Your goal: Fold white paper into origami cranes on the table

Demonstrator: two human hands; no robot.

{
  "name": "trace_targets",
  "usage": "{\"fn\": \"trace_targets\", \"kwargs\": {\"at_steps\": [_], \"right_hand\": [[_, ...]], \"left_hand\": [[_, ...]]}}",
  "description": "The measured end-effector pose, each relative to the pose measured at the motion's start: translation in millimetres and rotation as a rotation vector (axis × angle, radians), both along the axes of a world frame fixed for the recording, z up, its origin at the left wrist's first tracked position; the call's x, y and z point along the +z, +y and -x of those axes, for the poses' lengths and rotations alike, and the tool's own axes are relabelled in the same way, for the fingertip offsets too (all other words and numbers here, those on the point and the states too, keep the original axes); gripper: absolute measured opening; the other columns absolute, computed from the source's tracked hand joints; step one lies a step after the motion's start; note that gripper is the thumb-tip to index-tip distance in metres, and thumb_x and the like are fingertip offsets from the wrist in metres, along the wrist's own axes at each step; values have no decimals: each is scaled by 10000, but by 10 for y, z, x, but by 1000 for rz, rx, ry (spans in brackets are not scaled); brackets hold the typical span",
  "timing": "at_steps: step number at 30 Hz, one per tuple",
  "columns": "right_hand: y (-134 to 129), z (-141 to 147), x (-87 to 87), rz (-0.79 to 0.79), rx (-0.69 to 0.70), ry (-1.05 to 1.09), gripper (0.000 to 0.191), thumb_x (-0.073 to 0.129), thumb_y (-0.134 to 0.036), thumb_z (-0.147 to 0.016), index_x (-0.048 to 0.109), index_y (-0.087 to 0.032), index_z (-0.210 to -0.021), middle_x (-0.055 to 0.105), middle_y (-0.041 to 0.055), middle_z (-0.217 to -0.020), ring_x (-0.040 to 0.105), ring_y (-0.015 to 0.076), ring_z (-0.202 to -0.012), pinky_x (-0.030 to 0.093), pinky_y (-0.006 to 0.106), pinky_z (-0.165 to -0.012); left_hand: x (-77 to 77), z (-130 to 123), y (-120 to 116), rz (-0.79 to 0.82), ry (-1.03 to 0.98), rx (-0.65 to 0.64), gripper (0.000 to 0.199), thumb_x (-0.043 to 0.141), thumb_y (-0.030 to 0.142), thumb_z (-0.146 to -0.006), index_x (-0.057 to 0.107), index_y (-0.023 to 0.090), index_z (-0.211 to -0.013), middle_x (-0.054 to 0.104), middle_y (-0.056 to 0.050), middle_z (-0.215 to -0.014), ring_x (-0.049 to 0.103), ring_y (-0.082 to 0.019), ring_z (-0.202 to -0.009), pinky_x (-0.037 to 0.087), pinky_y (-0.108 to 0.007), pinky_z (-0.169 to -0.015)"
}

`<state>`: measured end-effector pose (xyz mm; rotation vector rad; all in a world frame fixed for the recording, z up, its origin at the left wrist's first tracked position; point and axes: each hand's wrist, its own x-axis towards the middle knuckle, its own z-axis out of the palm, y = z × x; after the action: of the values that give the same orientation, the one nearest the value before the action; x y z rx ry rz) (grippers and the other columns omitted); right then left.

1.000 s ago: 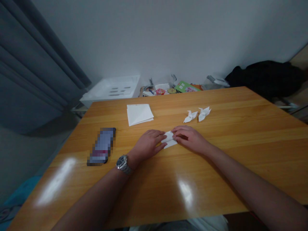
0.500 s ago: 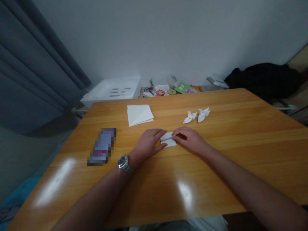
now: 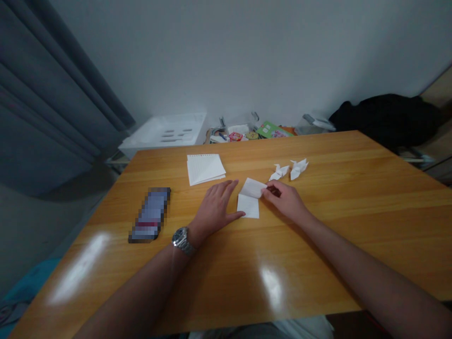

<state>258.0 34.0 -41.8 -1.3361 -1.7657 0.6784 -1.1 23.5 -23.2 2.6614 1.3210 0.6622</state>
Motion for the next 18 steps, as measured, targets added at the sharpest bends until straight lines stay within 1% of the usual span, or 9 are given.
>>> {"fn": "trace_targets", "kwargs": {"at_steps": [2, 4, 8, 11, 14, 18], "right_hand": [[17, -11, 1, -6, -28, -1, 189, 610, -393, -896, 660, -211, -906, 744, 48, -848, 689, 216, -755, 518, 326, -690], [25, -20, 9, -29, -51, -26, 191, 609, -395, -896, 662, -211, -896, 744, 50, -845, 688, 218, -746, 518, 332, -682], [36, -40, 6, -95, -59, -116, 185, 606, -377, -899, 677, -208, -874, 723, 40, -801, 646, 200, -683, 490, 322, -632], [54, -52, -20, -121, -33, -146, 178, 603, -359, -904, 690, -205, -885, 705, 43, -807, 634, 204, -705, 493, 331, -659], [69, -58, -41, -138, -31, -173, 200, 611, -344, -902, 715, -199, -992, 687, 66, -890, 637, 222, -776, 514, 362, -728], [61, -60, -16, -198, -66, -174, 328, 607, -333, -909, 680, -202, -1201, 635, 101, -1072, 635, 252, -945, 530, 415, -864]], "left_hand": [[20, -1, -5, 5, 0, -21, 915, 721, 555, -816, 282, 204, -1538, 455, -159, -1471, 440, -333, -1336, 348, -498, -1141], [30, 2, -5, 0, 14, -52, 897, 709, 558, -827, 290, 225, -1546, 429, -160, -1489, 425, -340, -1347, 337, -515, -1146], [17, 12, 3, -29, 72, -160, 697, 632, 511, -906, 379, 300, -1520, 371, -138, -1538, 390, -332, -1383, 298, -546, -1164], [-7, 19, 2, -30, 110, -190, 571, 584, 499, -939, 482, 293, -1461, 333, -130, -1574, 339, -332, -1428, 260, -563, -1184], [-32, 23, -1, -26, 135, -187, 502, 564, 500, -948, 560, 272, -1395, 313, -116, -1598, 309, -332, -1454, 229, -572, -1199], [-56, 24, 1, -7, 159, -185, 511, 528, 511, -965, 549, 258, -1409, 363, -102, -1586, 332, -320, -1450, 211, -567, -1208]]}}
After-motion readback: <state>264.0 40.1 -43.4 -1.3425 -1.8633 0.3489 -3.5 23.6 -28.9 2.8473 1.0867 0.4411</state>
